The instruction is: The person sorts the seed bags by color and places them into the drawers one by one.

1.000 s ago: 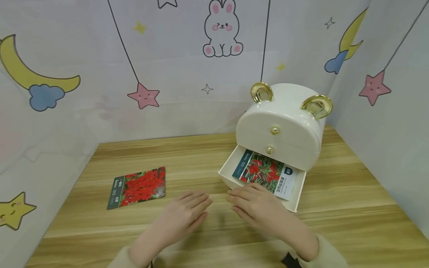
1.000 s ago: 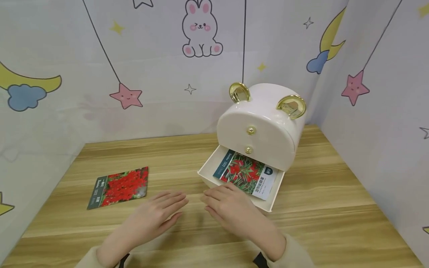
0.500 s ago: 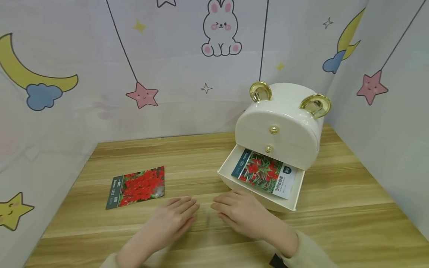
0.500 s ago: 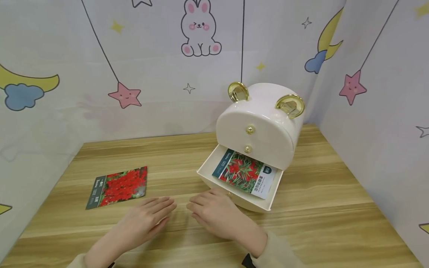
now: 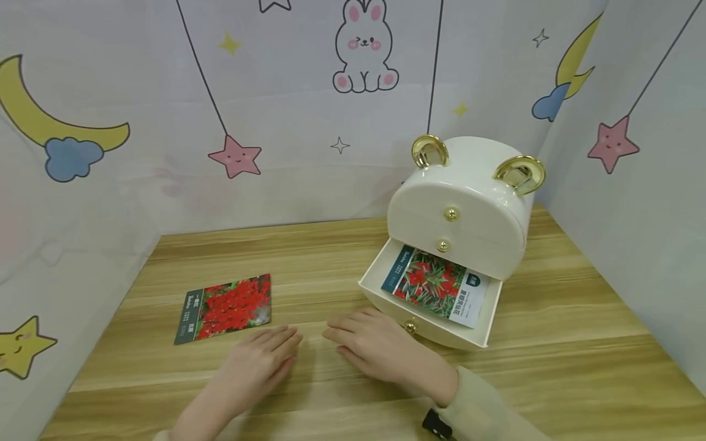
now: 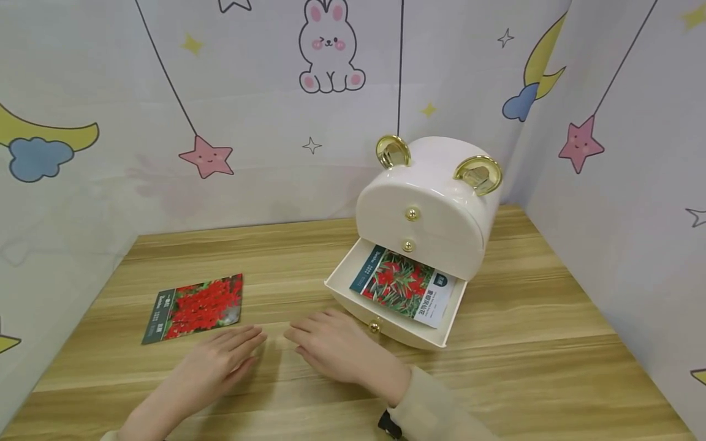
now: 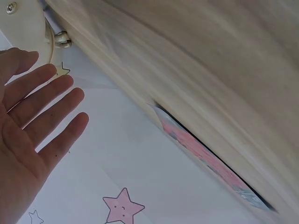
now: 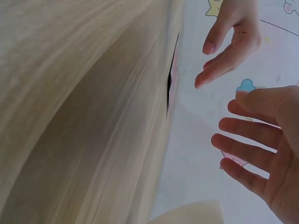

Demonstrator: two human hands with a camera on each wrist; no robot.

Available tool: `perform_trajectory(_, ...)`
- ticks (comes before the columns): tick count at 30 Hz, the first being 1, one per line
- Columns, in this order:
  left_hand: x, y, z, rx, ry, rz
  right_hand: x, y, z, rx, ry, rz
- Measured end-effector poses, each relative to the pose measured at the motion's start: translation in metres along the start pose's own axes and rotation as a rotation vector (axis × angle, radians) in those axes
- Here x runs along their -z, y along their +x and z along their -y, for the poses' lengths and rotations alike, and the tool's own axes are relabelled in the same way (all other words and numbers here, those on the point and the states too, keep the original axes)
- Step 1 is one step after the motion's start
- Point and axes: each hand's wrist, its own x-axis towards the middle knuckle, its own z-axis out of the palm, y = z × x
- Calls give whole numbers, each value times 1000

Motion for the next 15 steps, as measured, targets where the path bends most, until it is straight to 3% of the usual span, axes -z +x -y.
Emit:
perform_trajectory(7,-1,-9,11,-9,-5,-40,-5,10,1,7,-31,9)
perform_trajectory(11,0,-16,19,44,19,-57,-9,20,4,12,-54,22)
perform_trajectory(15,3,-21,25,114,30,-6,-12,31,7,10,-45,58)
